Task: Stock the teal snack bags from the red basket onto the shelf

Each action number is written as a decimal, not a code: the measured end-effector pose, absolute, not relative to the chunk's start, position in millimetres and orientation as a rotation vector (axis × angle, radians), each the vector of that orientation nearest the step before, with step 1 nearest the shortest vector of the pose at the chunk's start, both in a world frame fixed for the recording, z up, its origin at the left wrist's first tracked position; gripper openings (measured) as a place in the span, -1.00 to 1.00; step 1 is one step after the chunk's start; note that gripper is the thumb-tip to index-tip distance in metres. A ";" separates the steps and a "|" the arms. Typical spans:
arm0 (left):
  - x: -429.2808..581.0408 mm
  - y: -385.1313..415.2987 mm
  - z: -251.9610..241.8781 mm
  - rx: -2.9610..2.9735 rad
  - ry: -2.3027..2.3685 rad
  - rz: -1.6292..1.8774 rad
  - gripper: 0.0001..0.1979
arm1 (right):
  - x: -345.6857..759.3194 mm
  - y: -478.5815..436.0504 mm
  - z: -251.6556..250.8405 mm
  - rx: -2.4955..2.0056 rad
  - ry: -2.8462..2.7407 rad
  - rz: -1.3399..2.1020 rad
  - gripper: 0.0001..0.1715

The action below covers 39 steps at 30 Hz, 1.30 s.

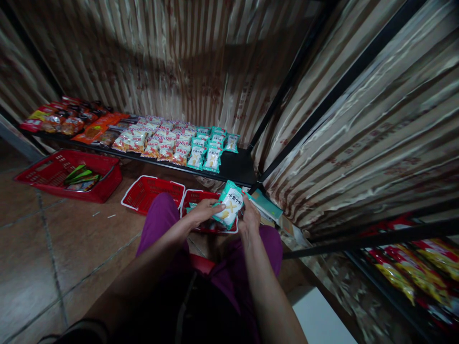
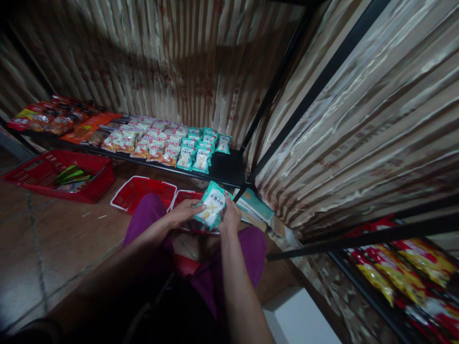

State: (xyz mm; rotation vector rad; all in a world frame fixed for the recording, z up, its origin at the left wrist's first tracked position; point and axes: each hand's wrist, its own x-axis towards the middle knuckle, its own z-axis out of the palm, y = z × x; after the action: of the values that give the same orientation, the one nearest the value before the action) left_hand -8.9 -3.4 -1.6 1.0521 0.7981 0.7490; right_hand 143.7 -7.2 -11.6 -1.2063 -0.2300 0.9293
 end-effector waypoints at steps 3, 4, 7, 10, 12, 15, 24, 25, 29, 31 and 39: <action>-1.3 -6.6 -7.8 1.004 0.793 0.854 -0.47 | 145.5 -2.0 -13.8 -1.222 -0.233 0.897 -0.53; 1.3 -7.9 -9.2 0.984 0.803 0.883 -0.49 | 145.7 -0.2 -13.9 -1.223 -0.230 0.889 -0.53; 7.2 -11.9 -12.4 0.920 0.851 0.944 -0.54 | 145.3 4.8 -13.8 -1.220 -0.234 0.878 -0.51; 9.7 -13.1 -16.9 0.891 0.899 0.967 -0.58 | 145.2 7.6 -14.2 -1.220 -0.250 0.904 -0.51; 10.5 -10.6 -21.4 0.905 0.929 0.985 -0.59 | 146.1 8.2 -14.4 -1.216 -0.265 0.941 -0.51; 13.1 -2.1 -28.1 0.911 0.941 1.044 -0.60 | 148.8 7.8 -15.2 -1.245 -0.310 1.018 -0.50; 30.1 34.7 -32.4 0.898 1.054 1.223 -0.58 | 156.6 4.7 -43.6 -1.319 -0.541 1.194 -0.37; 32.2 38.4 -33.0 0.904 1.075 1.228 -0.58 | 158.3 5.5 -48.5 -1.303 -0.543 1.195 -0.38; 41.2 49.6 -35.8 0.916 1.104 1.209 -0.60 | 166.9 12.5 -61.9 -1.281 -0.499 1.170 -0.42; 45.5 53.3 -35.7 0.911 1.090 1.200 -0.61 | 170.7 16.8 -63.4 -1.314 -0.483 1.145 -0.43; 59.4 69.8 -31.5 0.860 1.116 1.208 -0.60 | 182.1 31.0 -60.4 -1.373 -0.521 1.100 -0.37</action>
State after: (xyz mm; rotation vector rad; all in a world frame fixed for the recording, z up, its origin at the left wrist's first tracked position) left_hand 59.4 69.8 -31.5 0.8595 1.1159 1.2078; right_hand 182.1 31.0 -60.4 -1.3730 -0.5210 1.1000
